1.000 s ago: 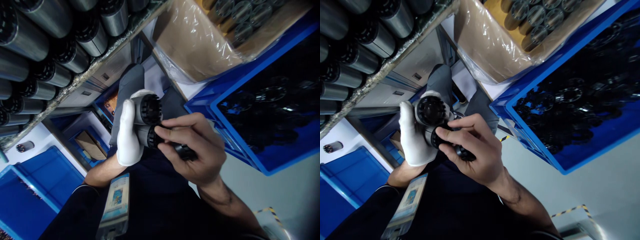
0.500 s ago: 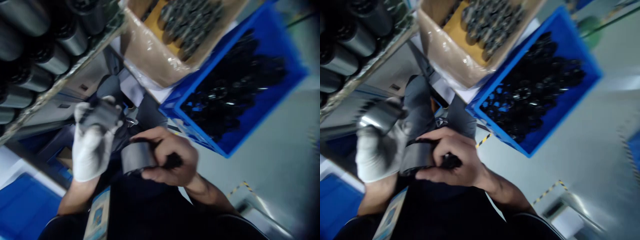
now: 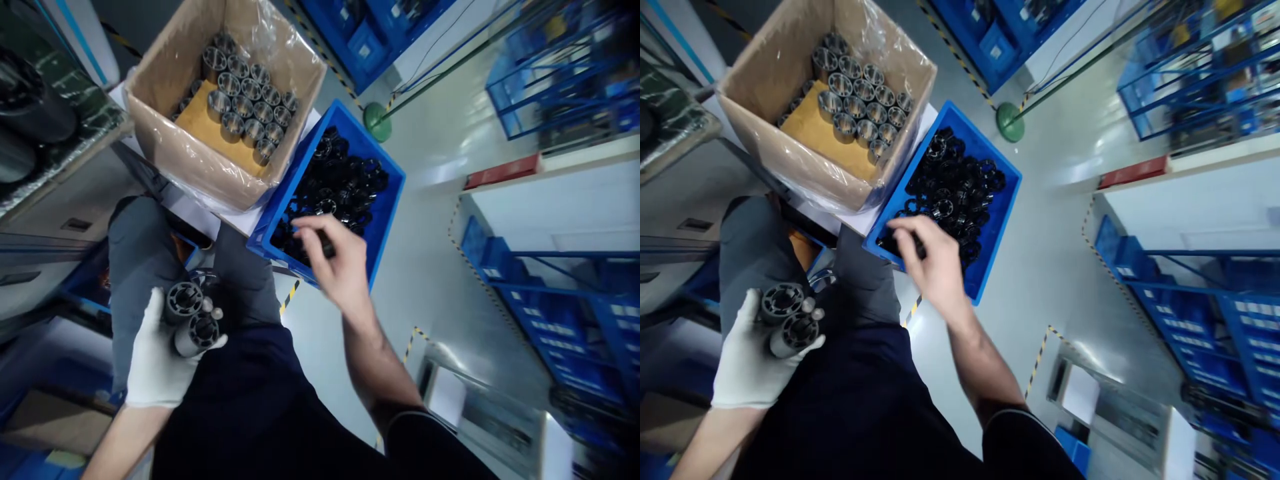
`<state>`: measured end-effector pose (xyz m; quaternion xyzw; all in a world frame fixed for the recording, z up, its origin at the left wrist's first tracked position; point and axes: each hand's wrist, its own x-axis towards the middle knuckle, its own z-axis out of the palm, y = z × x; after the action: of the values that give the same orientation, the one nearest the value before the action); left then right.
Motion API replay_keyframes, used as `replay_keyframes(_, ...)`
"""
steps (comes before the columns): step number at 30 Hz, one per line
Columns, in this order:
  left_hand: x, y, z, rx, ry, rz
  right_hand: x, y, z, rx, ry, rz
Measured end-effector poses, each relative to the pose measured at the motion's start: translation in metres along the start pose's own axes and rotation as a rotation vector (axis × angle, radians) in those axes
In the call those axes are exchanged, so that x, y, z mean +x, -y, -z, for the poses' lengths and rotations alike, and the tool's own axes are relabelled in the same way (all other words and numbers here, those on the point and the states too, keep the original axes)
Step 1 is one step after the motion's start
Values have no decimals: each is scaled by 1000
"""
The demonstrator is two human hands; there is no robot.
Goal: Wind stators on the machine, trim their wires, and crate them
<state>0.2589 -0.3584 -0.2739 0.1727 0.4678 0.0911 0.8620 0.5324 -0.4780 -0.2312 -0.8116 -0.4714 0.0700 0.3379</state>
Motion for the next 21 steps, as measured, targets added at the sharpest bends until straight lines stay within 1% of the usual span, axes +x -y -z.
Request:
replay_keyframes(2, 0, -6, -7, -60, -78, 57, 16, -48, 15, -141, 50, -90)
replay_keyframes(3, 0, -9, -12, -87, -82, 74, 24, -71, 17, -207, 84, -136)
replay_keyframes(5, -4, -14, -24, -112, -9, 76, 36, -109, 13, -318, 164, -221)
replay_keyframes(6, -6, -16, -28, -114, 41, 75, 41, -123, 9, -363, 204, -257)
replay_keyframes(8, -11, -18, -34, -103, 115, 43, 47, -141, 0, -429, 269, -305)
replay_keyframes(11, -18, -16, -33, -58, 128, -129, 51, -147, -5, -461, 311, -312)
replay_keyframes(13, -19, -14, -29, -17, 129, -228, 50, -144, -2, -440, 300, -286)
replay_keyframes(14, -20, -13, -26, -2, 133, -254, 48, -142, 1, -420, 285, -271)
replay_keyframes(18, -17, -10, -19, 1, 141, -246, 38, -134, 12, -295, 192, -231)
replay_keyframes(21, -14, -8, -17, -13, 147, -257, 28, -123, 15, -185, 77, -223)
